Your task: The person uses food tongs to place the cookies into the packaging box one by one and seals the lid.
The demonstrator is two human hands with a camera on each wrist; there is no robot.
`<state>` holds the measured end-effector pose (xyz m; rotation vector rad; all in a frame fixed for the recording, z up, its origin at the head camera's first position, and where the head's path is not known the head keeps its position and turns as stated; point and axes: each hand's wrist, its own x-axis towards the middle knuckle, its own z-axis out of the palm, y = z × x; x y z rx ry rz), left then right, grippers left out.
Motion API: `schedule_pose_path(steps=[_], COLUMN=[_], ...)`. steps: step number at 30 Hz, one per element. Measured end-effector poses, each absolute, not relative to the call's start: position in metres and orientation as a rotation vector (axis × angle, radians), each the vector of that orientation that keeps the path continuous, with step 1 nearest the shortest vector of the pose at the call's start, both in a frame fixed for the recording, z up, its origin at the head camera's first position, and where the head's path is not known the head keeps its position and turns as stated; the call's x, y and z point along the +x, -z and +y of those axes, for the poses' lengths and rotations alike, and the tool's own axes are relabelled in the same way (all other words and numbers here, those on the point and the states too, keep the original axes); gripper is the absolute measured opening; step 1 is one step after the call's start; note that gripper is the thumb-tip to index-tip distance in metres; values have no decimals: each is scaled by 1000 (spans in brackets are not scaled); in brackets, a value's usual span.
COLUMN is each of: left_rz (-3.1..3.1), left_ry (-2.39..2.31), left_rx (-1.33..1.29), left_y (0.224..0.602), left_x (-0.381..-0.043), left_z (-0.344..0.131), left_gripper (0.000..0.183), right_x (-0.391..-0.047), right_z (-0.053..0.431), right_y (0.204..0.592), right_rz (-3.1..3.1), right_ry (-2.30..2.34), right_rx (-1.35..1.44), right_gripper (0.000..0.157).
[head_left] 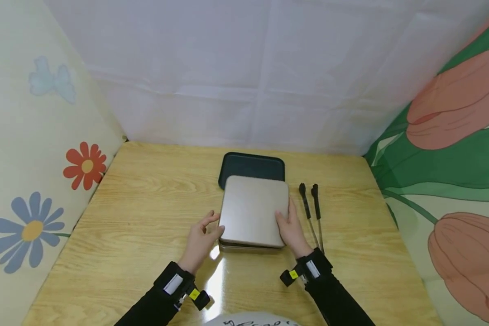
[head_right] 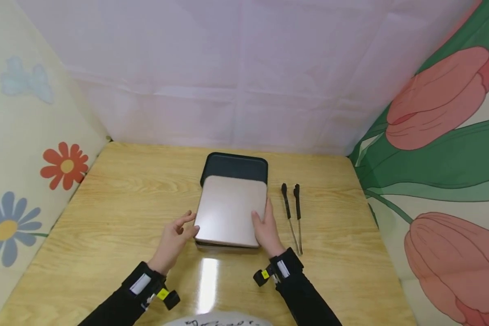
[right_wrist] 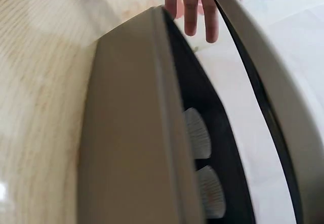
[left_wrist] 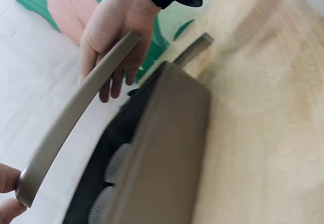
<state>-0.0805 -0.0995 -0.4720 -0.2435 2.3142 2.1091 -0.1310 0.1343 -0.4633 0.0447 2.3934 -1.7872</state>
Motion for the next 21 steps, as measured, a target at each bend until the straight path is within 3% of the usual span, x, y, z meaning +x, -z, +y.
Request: schedule_pose_path(steps=[7,21], left_rz=[2253,2228], left_ry=[-2116,-2153], left_rx=[-300,-360], left_y=[493,499], left_x=[-76,-75], left_z=[-96,-91], left_gripper=[39,40], right_x=[-132,-141], right_z=[136,135], right_y=[490,508], right_rz=[2419,2341], right_ry=[1704,1723], right_rx=[94,144], right_gripper=[62,63])
